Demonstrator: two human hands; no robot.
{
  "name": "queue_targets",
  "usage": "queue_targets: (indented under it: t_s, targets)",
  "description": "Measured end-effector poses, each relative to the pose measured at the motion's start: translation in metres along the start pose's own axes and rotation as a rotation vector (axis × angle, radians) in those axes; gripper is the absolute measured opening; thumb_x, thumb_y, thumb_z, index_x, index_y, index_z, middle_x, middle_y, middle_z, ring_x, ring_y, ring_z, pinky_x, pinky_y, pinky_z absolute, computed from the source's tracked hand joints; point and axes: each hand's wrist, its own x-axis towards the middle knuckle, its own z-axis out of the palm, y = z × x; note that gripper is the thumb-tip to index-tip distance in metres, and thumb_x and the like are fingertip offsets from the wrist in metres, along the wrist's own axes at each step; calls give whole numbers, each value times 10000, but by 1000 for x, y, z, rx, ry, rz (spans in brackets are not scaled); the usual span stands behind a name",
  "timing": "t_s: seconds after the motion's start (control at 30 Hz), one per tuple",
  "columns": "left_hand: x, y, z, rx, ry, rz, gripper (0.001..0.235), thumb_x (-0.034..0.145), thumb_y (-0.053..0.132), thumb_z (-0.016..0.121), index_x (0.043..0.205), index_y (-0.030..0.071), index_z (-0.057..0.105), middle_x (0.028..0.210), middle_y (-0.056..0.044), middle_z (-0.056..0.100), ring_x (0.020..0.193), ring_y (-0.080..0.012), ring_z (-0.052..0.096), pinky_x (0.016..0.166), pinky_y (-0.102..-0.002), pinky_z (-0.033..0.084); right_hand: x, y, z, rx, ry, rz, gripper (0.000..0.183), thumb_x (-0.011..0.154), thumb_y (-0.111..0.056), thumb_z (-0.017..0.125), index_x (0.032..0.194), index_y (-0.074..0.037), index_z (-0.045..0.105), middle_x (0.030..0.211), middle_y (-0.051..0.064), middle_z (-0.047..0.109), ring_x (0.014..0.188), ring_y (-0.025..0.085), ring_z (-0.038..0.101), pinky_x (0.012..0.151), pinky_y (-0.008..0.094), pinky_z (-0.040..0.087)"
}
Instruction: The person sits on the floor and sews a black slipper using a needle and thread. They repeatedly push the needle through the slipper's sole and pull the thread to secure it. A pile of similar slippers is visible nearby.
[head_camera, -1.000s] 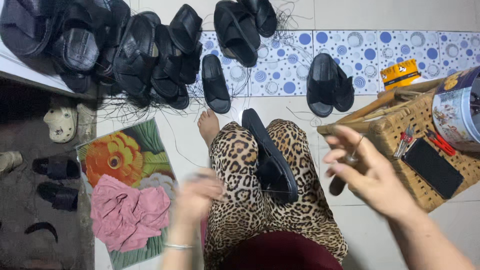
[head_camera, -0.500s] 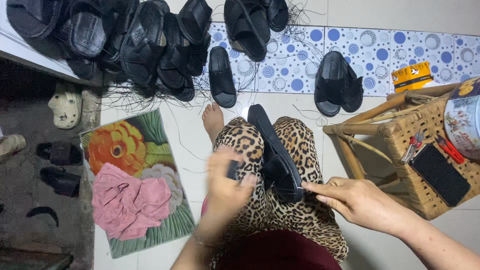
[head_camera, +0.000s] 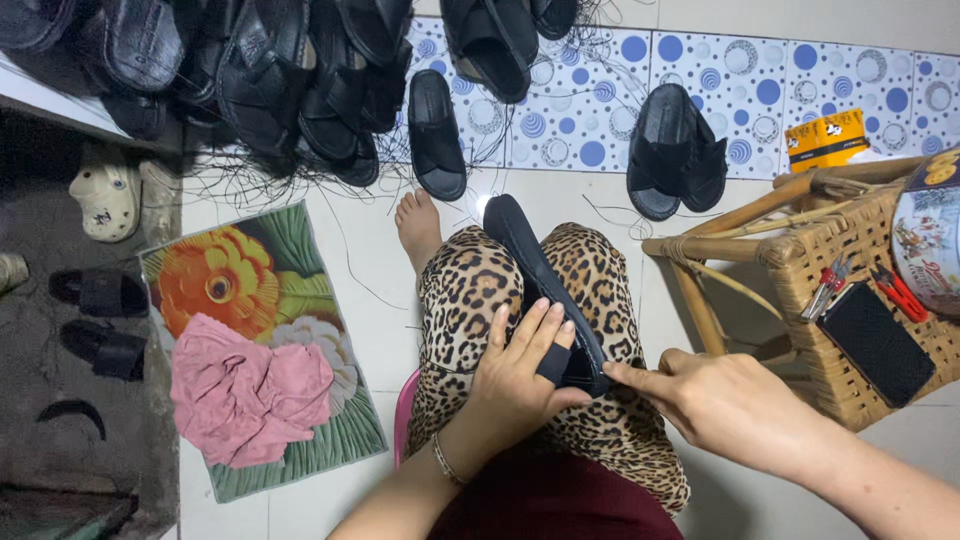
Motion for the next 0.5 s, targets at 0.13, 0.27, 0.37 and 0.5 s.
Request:
queue_targets:
  t_s: [0.13, 0.27, 0.37, 0.5]
  targets:
    - [-4, -4, 8, 34, 3, 2, 781, 1020, 617, 346, 1293, -54, 636, 1429, -252, 592, 1377, -394, 543, 1149, -626, 340, 9, 4, 1, 77, 92, -135, 478, 985, -364, 498, 1456, -449, 499, 914, 11, 655, 765, 369, 700, 624, 529, 557]
    - [-1, -5, 1, -6, 37, -2, 781, 1033, 591, 334, 1283, -82, 642, 1415, -263, 601, 1366, -395, 556, 1164, -588, 345, 24, 10, 13, 317, 289, -331, 348, 1009, -377, 519, 1323, -285, 637, 931, 22, 722, 766, 306, 720, 634, 444, 563]
    - [-5, -7, 8, -49, 58, -25, 790, 1049, 584, 281, 1293, -75, 641, 1418, -249, 602, 1368, -387, 558, 1172, -584, 341, 27, 10, 12, 267, 287, -344, 299, 1014, -371, 510, 1269, -274, 632, 893, 28, 696, 693, 331, 695, 566, 461, 543]
    - [-6, -7, 12, -6, 57, -18, 831, 1055, 593, 209, 1273, -67, 665, 1420, -235, 604, 1365, -371, 560, 1171, -573, 340, 32, 0, 0, 95, 224, -331, 183, 1041, -373, 522, 1071, -192, 532, 808, 42, 641, 616, 370, 644, 525, 522, 502]
